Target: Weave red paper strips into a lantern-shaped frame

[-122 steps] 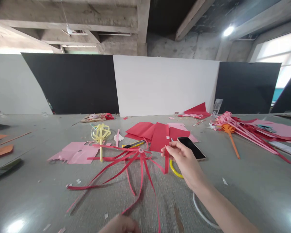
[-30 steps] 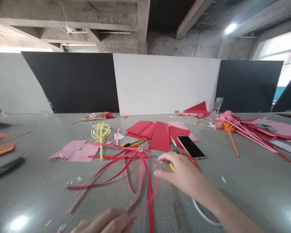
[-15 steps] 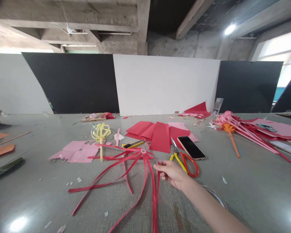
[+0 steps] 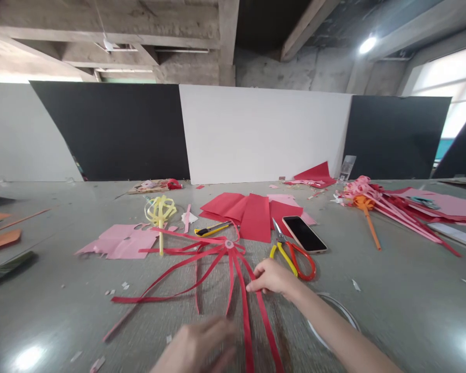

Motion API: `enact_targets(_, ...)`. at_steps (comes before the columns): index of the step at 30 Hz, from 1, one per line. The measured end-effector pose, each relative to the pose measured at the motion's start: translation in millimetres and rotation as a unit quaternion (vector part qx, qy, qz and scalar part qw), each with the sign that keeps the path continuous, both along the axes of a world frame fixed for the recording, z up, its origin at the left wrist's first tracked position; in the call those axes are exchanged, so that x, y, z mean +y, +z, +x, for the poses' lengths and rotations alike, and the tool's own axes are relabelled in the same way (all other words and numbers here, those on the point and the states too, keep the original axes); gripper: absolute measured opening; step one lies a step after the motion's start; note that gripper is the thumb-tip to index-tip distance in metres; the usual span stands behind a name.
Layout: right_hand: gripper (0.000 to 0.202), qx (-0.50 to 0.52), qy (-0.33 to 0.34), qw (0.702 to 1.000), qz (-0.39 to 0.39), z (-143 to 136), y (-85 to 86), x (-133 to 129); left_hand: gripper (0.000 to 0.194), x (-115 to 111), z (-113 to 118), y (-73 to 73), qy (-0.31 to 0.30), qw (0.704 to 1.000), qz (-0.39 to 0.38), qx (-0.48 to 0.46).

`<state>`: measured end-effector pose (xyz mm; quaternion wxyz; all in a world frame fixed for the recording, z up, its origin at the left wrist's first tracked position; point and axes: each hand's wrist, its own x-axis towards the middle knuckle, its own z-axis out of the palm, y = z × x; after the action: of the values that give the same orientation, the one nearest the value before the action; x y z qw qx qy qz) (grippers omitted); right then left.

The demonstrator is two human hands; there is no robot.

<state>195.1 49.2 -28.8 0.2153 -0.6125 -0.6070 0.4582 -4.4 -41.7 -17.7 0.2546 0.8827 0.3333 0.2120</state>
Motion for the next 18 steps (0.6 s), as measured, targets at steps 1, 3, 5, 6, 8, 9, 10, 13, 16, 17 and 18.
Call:
enact_targets(1,0.021,-0.012,0.004,1.000,0.001,1,-1.7,1,0.025,16,2,2.5,0.028,0.999,0.029,0.024)
enact_targets(3,0.021,-0.032,0.010,0.999,0.001,2,-5.3,4,0.033,48,7,5.9,0.039,0.988,0.119,0.088)
enact_targets(5,0.020,-0.045,0.012,0.999,0.000,2,-8.5,6,0.045,74,12,3.7,-0.005,0.971,0.185,0.148)
enact_targets(6,0.020,-0.047,0.012,0.999,0.000,2,-9.9,7,0.049,85,14,0.1,-0.026,0.965,0.196,0.172)
enact_targets(8,0.019,-0.045,0.015,0.999,-0.003,2,-12.1,7,0.056,101,16,-10.8,-0.043,0.957,0.190,0.213)
enact_targets(9,0.018,-0.040,0.018,0.999,-0.006,2,-12.9,7,0.059,107,15,-16.8,-0.040,0.955,0.185,0.227)
enact_targets(10,0.017,-0.033,0.021,0.999,-0.011,2,-13.4,7,0.061,112,14,-22.4,-0.038,0.954,0.180,0.236)
enact_targets(13,0.016,-0.006,0.036,0.999,-0.031,2,-12.4,5,0.063,123,6,-32.1,-0.054,0.954,0.178,0.234)
enact_targets(16,0.016,0.023,0.061,0.996,-0.058,3,-7.4,2,0.062,130,-4,-29.6,-0.083,0.953,0.180,0.231)
enact_targets(17,0.015,0.032,0.070,0.995,-0.067,4,-5.2,1,0.063,131,-8,-27.2,-0.089,0.951,0.178,0.235)
enact_targets(18,0.015,0.041,0.080,0.993,-0.077,5,-2.9,-1,0.063,133,-11,-24.7,-0.093,0.951,0.175,0.239)
